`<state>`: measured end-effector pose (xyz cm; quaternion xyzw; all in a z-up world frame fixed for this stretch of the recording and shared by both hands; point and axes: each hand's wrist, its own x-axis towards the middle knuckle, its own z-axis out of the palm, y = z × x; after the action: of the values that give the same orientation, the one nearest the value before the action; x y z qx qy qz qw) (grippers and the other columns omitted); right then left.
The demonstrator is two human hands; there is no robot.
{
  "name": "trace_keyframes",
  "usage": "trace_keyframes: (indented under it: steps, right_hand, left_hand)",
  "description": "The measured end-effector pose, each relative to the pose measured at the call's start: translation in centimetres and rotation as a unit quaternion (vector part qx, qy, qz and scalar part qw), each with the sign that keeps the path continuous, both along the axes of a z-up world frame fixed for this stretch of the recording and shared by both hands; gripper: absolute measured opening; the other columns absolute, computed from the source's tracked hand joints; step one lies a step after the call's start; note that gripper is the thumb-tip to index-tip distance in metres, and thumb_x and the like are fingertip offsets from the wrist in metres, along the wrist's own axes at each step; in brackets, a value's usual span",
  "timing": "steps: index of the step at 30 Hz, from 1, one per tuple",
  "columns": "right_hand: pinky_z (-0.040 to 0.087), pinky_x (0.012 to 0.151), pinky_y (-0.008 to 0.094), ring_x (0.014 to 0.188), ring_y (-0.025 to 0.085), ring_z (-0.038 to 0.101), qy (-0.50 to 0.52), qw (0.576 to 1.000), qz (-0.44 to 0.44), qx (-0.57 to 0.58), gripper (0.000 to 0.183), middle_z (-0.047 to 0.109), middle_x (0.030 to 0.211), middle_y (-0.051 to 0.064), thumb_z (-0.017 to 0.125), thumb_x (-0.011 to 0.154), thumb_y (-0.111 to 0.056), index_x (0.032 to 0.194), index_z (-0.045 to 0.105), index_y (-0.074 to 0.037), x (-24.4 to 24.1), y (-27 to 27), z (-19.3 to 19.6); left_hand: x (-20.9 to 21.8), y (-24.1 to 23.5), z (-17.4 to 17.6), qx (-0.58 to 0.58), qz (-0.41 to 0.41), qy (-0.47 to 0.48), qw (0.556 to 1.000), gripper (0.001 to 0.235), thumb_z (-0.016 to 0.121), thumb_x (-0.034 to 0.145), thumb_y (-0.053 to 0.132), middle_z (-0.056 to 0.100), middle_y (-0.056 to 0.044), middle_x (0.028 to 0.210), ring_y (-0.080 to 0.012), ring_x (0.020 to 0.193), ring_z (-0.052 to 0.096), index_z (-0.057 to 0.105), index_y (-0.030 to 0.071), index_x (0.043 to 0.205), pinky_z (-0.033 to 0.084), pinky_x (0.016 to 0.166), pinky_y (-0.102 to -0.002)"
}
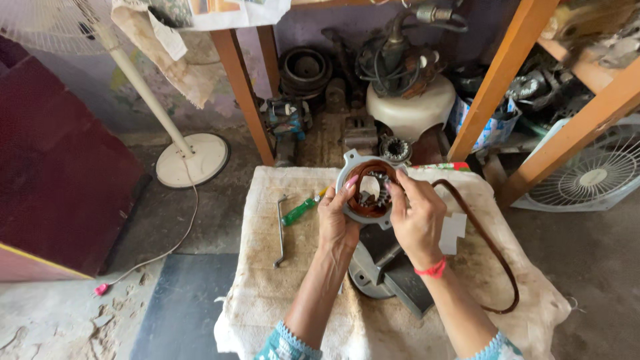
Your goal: The person winds copper wire around a motor stator core, carefully inserting and tucking the wire into slots by hand. They rotate the stator and adjust the wire placement to ensure even winding.
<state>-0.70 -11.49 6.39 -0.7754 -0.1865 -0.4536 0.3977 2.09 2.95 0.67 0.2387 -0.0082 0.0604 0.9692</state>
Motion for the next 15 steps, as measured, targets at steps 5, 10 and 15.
trace_keyframes:
  steps: [5,10,15]
  right_hand:
    - [0.057,0.078,0.036,0.090,0.031,0.076,0.013,0.998,0.010,0.057,0.018,0.075,0.103,0.020,0.075,0.096,-0.005,0.112,0.075,0.003,0.9,0.5,-0.7]
    - [0.057,0.095,0.037,0.109,0.028,0.073,0.038,0.989,0.111,0.091,0.023,0.073,0.123,0.018,0.068,0.102,-0.004,0.123,0.071,0.002,1.0,-1.5,-0.7]
    - [0.059,0.092,0.037,0.107,0.020,0.071,0.094,0.957,0.076,0.262,0.026,0.072,0.122,0.012,0.051,0.113,-0.012,0.134,0.062,0.000,0.0,-4.3,-1.7]
  left_hand:
    - [0.7,0.1,-0.6,0.023,0.029,-0.027,0.999,0.026,0.074,0.088,0.002,0.075,-0.011,0.114,-0.0204,0.104,0.070,0.069,0.000,0.113,0.059,0.095,-0.040]
    - [0.4,0.4,0.4,0.012,0.025,-0.013,1.000,0.027,0.074,0.086,0.003,0.074,-0.011,0.113,-0.0206,0.103,0.071,0.069,0.000,0.113,0.059,0.095,-0.042]
    - [-1.4,0.5,2.2,0.019,0.020,0.015,1.000,0.029,0.076,0.085,0.006,0.074,-0.011,0.114,-0.0198,0.103,0.071,0.069,0.000,0.113,0.061,0.095,-0.043]
